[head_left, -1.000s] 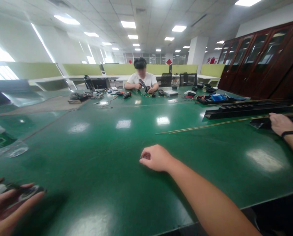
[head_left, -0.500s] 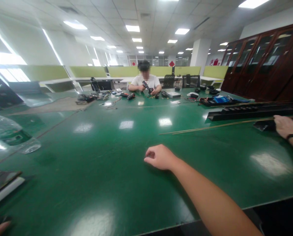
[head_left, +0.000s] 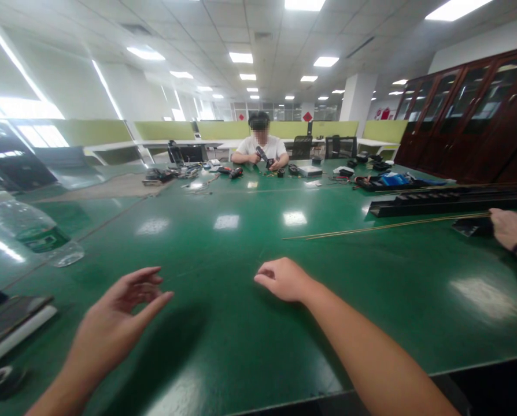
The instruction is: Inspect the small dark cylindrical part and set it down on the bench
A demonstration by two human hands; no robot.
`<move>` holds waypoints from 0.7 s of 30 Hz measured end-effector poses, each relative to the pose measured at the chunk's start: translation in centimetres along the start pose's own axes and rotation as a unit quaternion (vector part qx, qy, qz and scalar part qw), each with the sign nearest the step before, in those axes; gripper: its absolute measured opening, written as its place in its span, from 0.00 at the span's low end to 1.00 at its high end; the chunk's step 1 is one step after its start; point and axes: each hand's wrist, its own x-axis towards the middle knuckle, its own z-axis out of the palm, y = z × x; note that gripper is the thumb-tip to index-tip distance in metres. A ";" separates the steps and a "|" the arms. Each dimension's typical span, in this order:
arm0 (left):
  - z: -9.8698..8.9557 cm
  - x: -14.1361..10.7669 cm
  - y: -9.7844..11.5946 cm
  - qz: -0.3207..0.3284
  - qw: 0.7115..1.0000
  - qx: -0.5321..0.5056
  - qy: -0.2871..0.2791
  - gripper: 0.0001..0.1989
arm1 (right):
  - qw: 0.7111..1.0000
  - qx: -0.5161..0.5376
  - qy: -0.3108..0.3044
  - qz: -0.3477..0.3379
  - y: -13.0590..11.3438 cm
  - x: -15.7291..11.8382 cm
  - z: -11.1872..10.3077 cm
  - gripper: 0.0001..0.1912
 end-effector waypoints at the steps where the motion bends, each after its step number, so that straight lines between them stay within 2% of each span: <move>1: 1.3 0.5 1.1 0.028 0.999 -0.026 -0.031 0.27 | 1.000 0.002 0.000 -0.002 0.0 0.0 0.0 0.13; 4: 5.5 1.6 4.6 0.163 0.981 -0.037 -0.095 0.22 | 1.000 0.013 0.000 -0.011 0.1 0.0 0.2 0.11; 7: 9.0 2.2 7.1 0.298 0.945 0.008 -0.132 0.21 | 0.999 0.027 0.005 -0.021 0.0 0.1 0.1 0.09; 9: 10.4 2.4 8.1 0.382 0.913 0.036 -0.142 0.20 | 0.999 0.036 0.003 -0.033 0.1 0.3 0.1 0.08; 11: 11.1 2.5 8.5 0.433 0.890 0.043 -0.136 0.18 | 0.998 0.050 -0.004 -0.041 0.2 0.4 0.1 0.06; 14: 11.3 2.6 8.5 0.448 0.885 0.035 -0.118 0.15 | 0.996 0.077 -0.017 -0.037 0.4 0.4 0.4 0.07; 16: 10.7 2.5 7.9 0.443 0.890 0.025 -0.105 0.12 | 0.993 0.103 -0.032 -0.040 0.3 0.3 0.5 0.09; 18: 9.4 2.1 6.8 0.417 0.904 0.022 -0.088 0.09 | 0.990 0.119 -0.052 -0.045 0.0 0.1 0.4 0.13; 21: 6.4 1.0 4.3 0.341 0.939 0.040 -0.022 0.09 | 0.994 0.075 -0.067 -0.036 -0.5 -0.2 -0.1 0.21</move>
